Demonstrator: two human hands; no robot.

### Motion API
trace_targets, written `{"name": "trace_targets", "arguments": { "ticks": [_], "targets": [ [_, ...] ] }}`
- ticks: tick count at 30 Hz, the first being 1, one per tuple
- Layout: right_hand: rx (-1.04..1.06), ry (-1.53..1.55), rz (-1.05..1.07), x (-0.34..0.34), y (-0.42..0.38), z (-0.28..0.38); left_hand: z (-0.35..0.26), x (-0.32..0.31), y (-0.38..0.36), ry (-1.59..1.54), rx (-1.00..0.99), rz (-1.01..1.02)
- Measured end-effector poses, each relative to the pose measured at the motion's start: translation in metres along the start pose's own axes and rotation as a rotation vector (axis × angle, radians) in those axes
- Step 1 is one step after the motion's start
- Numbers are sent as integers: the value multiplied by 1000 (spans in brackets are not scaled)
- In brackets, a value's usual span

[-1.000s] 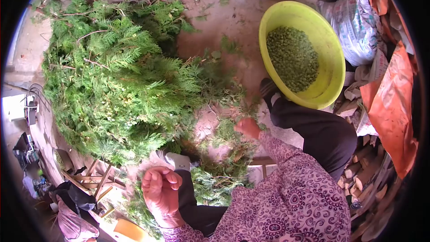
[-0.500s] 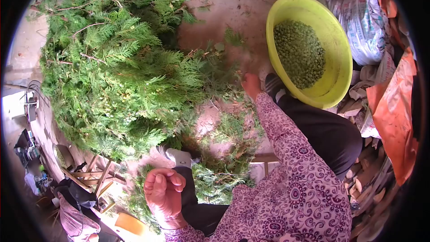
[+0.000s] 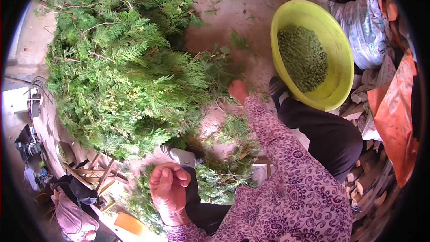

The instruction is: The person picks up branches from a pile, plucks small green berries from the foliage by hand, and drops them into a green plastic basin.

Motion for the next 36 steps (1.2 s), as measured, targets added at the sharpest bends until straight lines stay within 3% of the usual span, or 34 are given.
{"name": "trace_targets", "arguments": {
  "ticks": [2,4,5,7,8,10,13,25,30,36],
  "targets": [
    [-60,-24,-62,-4,1,-4,-1,1,1,13,-7,-5],
    [-358,375,83,-25,-9,-21,-1,4,-1,14,-13,-12],
    [-349,368,78,-20,-12,-24,-2,4,-1,6,-14,-3],
    [115,207,173,-4,-18,9,-6,2,-3,-9,-22,21],
    [126,198,163,9,-26,15,-9,-1,-5,-18,-34,32],
    [-245,693,280,43,-61,40,-13,-7,-7,-30,-50,67],
    [-271,857,375,67,-85,64,-20,-7,-9,-37,-69,102],
    [21,1057,554,173,-163,199,-50,1,-17,-94,-240,216],
    [116,924,579,200,-173,228,-49,2,-16,-88,-222,239],
    [169,930,605,206,-185,263,-32,-18,-18,267,-258,245]
  ]
}}
Point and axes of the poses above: each hand's wrist, its own y-axis towards the middle knuckle, its own x-axis out of the back of the hand, z = x × y, the point moved 8 cm from there along y, towards the middle knuckle, and after that the axes turned 11 degrees about x, right-handed, at the moved point
